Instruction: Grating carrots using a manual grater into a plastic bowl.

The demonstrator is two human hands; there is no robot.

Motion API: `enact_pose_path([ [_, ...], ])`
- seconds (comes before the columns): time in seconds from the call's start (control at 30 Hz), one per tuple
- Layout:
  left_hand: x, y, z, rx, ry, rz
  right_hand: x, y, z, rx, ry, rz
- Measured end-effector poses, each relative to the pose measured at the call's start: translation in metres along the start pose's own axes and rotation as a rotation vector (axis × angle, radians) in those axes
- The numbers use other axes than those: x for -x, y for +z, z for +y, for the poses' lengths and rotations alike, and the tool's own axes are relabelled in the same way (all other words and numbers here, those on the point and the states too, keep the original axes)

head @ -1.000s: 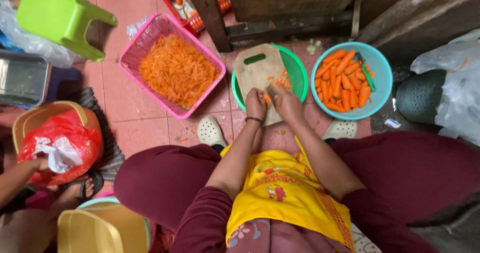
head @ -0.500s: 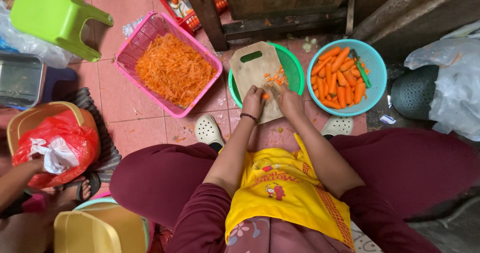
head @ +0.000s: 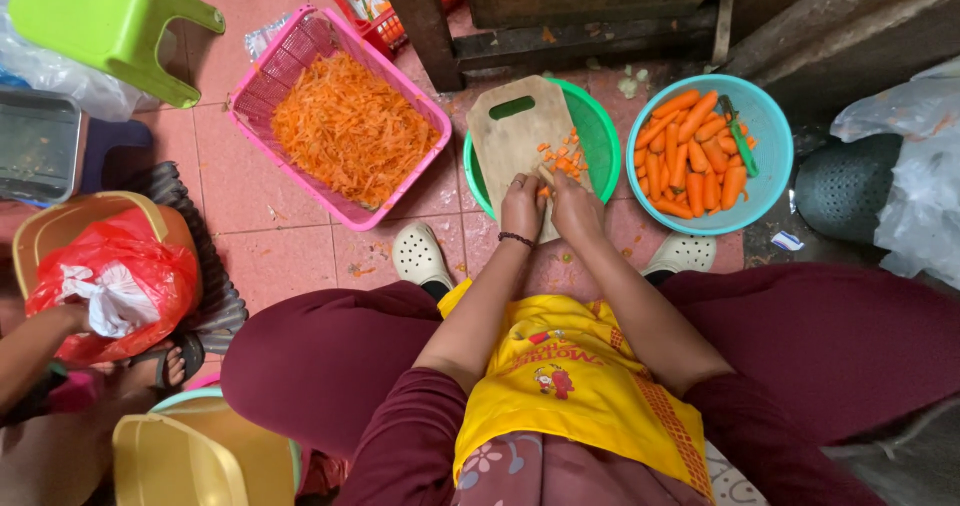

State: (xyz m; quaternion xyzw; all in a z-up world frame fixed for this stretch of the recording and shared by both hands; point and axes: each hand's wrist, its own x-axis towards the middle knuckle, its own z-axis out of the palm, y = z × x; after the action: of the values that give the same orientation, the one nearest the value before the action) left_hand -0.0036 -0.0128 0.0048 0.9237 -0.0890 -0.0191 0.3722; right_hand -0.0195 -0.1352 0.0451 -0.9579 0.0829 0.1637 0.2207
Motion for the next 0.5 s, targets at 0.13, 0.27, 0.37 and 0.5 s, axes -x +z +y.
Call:
enact_pose_path([
  [0.13,-0.001,0.010,-0.010,-0.013,0.017,0.028,0.005,-0.001,-0.005,0.041,-0.026,0.016],
  [0.27,-0.001,0.016,-0.018,0.030,-0.032,0.032,-0.003,0.006,0.011,-0.024,-0.002,0.018],
  [0.37,-0.003,0.019,-0.021,0.032,-0.064,0.036,0.004,0.004,-0.004,-0.014,-0.024,0.010],
  [0.5,-0.001,0.023,-0.024,0.046,-0.085,0.019,0.018,-0.003,-0.022,-0.008,-0.044,0.011],
])
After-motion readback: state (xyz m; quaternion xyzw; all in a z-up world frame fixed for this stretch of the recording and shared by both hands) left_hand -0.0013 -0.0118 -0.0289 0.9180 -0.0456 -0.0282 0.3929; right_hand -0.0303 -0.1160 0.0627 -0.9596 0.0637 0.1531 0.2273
